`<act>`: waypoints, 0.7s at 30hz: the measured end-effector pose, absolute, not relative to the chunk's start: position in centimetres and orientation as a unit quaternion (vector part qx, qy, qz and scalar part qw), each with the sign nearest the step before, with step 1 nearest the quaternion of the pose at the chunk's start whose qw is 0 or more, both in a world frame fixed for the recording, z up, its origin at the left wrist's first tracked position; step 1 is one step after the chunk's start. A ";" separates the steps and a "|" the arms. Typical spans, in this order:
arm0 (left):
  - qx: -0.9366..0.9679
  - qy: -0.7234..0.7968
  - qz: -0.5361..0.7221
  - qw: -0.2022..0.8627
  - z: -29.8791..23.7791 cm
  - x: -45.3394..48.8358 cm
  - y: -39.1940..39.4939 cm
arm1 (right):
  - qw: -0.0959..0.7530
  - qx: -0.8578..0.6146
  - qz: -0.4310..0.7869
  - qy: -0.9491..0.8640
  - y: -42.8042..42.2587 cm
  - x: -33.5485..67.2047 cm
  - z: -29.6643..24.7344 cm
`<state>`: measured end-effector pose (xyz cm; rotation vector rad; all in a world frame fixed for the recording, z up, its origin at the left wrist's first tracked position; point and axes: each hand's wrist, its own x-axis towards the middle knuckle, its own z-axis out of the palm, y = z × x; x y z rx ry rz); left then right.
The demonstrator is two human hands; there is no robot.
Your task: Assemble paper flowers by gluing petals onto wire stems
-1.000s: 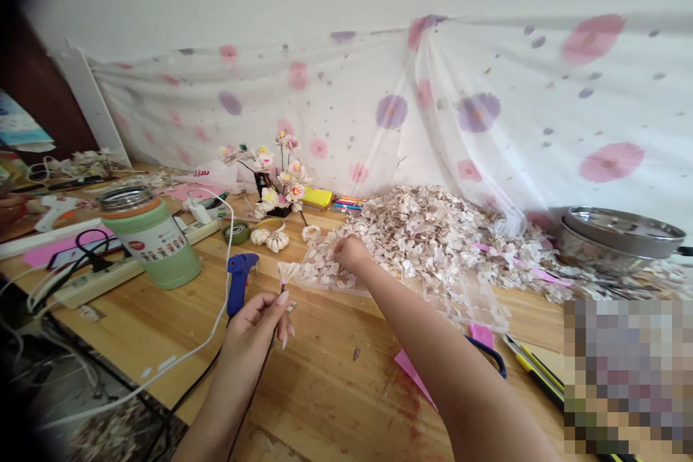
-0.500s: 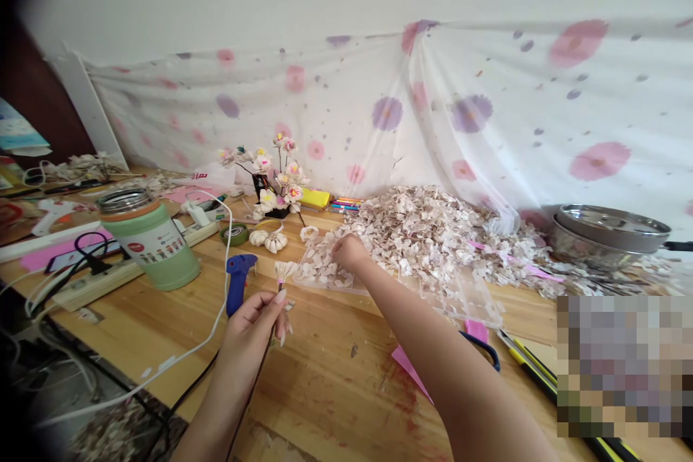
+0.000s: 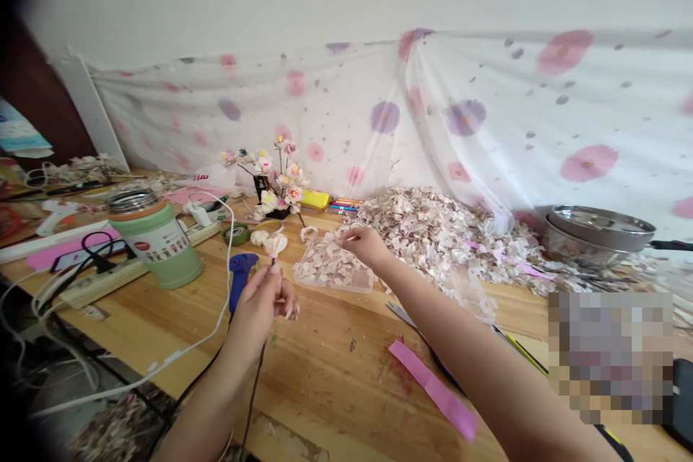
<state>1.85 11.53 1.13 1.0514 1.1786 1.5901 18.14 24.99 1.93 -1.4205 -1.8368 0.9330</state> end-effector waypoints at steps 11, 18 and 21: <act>0.609 0.477 0.499 0.391 2.2 6.9 13.5 | 0.384 -0.467 0.495 -0.624 15.8 25.2 4.1; 0.608 0.420 0.485 0.468 1.5 8.9 14.1 | 0.389 -0.484 0.508 -0.597 15.9 26.3 2.6; 0.594 0.433 0.498 0.461 0.5 9.6 13.3 | 0.385 -0.500 0.493 -0.598 16.8 26.3 2.4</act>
